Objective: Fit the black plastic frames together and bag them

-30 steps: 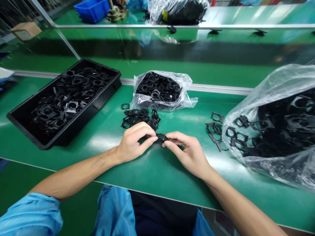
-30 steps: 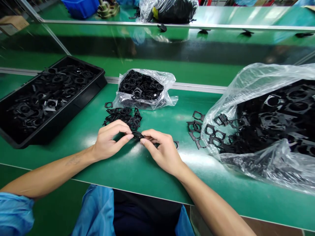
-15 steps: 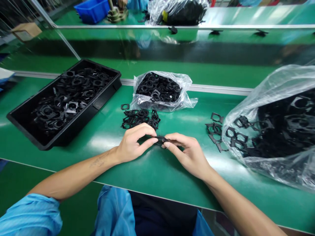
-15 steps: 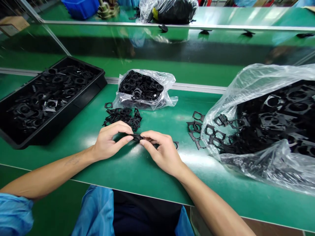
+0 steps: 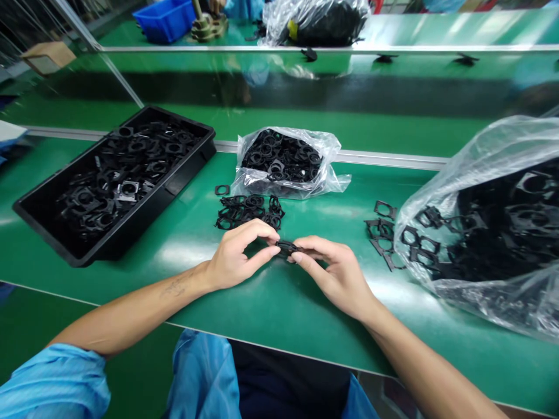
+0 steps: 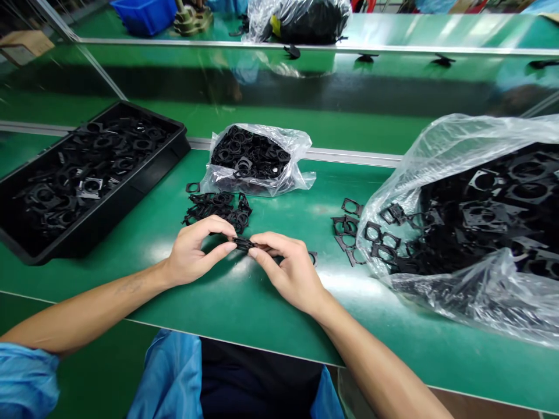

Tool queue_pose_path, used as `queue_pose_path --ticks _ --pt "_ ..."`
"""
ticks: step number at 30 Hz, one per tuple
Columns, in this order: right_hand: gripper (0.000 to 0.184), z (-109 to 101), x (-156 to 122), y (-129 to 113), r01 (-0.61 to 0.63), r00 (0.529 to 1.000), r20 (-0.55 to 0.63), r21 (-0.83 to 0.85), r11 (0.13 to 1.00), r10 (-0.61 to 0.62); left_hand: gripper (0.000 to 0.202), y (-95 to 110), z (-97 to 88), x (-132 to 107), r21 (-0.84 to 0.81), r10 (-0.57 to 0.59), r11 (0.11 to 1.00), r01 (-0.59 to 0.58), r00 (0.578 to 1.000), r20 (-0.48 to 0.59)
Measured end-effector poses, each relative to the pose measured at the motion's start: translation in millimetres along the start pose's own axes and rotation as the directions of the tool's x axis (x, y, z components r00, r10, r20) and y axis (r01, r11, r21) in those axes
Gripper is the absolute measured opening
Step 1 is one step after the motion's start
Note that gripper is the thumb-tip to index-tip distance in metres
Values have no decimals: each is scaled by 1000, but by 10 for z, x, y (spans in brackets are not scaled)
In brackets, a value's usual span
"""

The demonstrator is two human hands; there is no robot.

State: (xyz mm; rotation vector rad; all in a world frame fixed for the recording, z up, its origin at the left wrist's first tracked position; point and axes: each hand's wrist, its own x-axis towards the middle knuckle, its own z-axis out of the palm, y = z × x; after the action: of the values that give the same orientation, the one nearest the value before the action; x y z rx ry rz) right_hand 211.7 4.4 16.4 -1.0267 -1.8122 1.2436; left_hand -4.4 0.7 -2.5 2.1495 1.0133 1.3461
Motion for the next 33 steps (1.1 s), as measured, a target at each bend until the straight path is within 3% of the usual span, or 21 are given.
queue_pose_path --ticks 5,9,16,23,33 --pt "20 -9 9 -22 32 999 5 12 999 -32 10 5 -12 2 -11 19 1000 -19 1000 -8" --pt "25 -6 12 -27 -20 1000 24 115 993 17 10 20 -17 19 -35 79 996 -81 995 -56" --pt "31 8 11 -29 -64 998 30 186 980 60 7 35 -39 35 76 203 977 -198 977 -65" --pt "16 -10 7 -9 59 998 19 36 998 -59 5 66 -53 34 113 184 978 -174 980 -77" --pt "18 -20 6 -12 101 994 49 -20 995 -100 6 37 -26 9 57 124 991 -121 990 -72"
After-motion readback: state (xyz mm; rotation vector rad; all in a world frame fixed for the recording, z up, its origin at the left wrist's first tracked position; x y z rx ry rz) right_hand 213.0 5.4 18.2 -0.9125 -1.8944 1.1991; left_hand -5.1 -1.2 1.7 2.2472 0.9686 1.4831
